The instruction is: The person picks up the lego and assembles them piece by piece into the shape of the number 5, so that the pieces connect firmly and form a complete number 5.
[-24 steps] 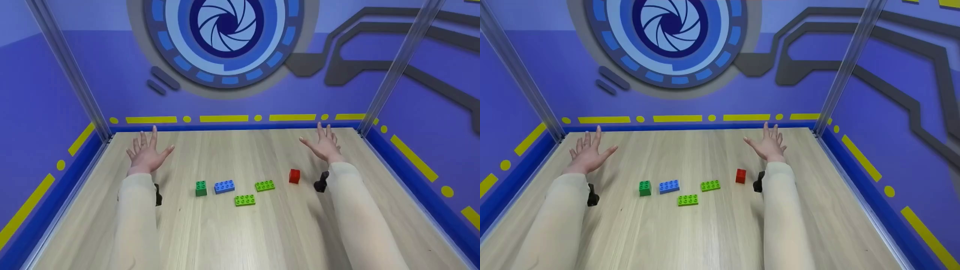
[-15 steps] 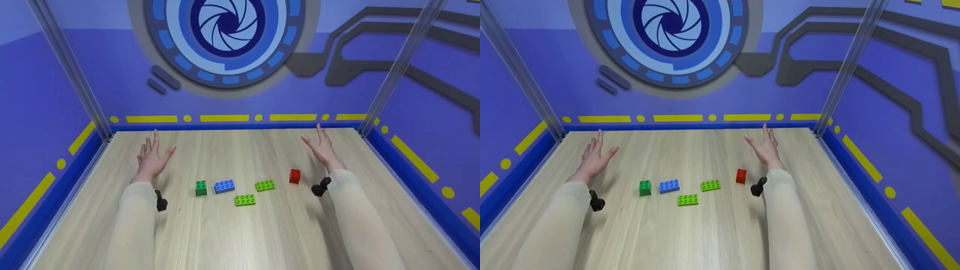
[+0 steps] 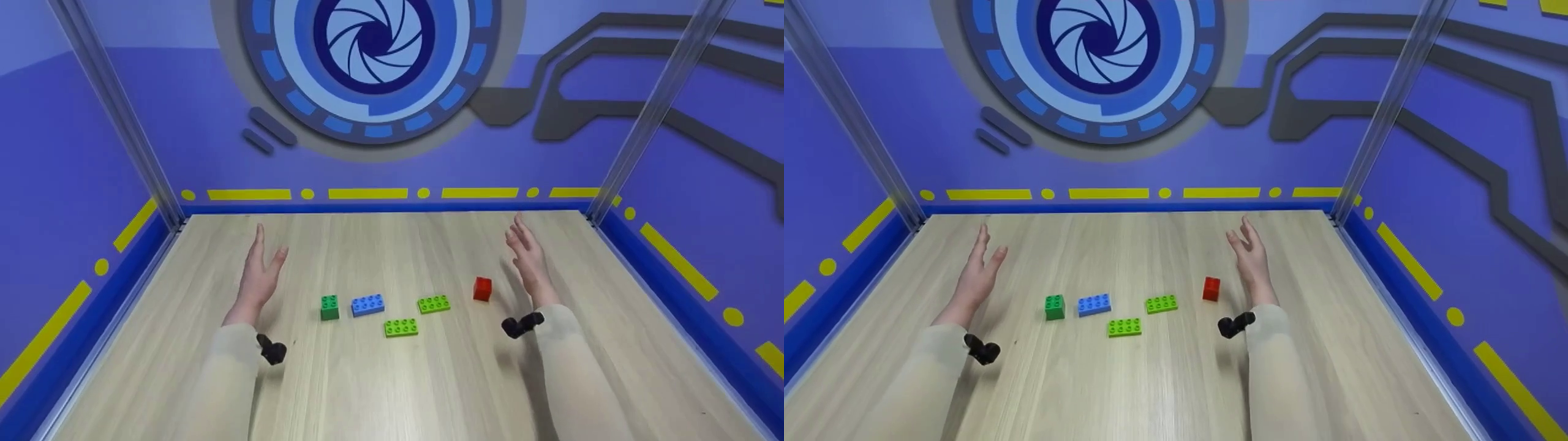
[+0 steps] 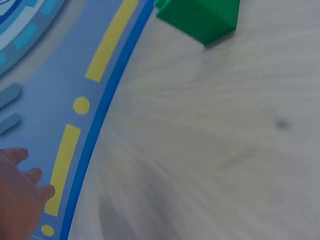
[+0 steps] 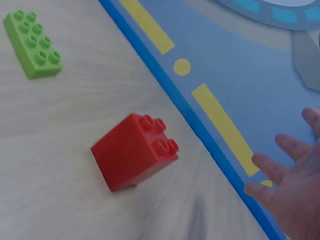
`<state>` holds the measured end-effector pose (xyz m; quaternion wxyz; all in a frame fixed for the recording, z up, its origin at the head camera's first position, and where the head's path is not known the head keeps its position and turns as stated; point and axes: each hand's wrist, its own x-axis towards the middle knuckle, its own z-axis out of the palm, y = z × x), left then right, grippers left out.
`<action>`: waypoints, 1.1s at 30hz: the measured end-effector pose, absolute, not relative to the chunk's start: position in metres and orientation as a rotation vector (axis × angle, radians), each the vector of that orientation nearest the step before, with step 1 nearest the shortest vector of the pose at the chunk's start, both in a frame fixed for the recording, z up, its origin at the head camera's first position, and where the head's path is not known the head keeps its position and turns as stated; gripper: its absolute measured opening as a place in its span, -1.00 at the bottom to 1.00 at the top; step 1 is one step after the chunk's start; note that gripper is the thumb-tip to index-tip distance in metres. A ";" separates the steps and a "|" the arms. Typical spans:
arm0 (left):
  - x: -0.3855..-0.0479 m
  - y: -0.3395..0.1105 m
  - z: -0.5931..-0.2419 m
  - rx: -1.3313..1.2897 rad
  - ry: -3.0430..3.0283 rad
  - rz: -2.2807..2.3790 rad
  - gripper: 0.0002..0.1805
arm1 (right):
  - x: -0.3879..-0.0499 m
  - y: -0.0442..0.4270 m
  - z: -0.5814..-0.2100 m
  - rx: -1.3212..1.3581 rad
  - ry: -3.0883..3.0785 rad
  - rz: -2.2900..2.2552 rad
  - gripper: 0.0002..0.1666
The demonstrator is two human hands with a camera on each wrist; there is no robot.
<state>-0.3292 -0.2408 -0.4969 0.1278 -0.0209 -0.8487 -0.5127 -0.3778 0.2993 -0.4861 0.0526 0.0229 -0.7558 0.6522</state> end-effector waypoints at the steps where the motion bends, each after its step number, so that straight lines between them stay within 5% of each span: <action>1: -0.327 -0.237 -0.497 -0.077 -2.428 -1.497 -0.11 | -0.375 0.298 -0.488 0.066 -2.272 2.017 -0.22; 18: -0.276 -0.153 -0.506 -0.311 -1.898 -1.676 -0.28 | -0.337 0.275 -0.531 0.023 -1.878 2.336 -0.31; 33: -0.259 -0.094 -0.530 -0.447 -2.146 -1.865 -0.25 | -0.333 0.279 -0.549 -0.116 -1.891 2.333 -0.28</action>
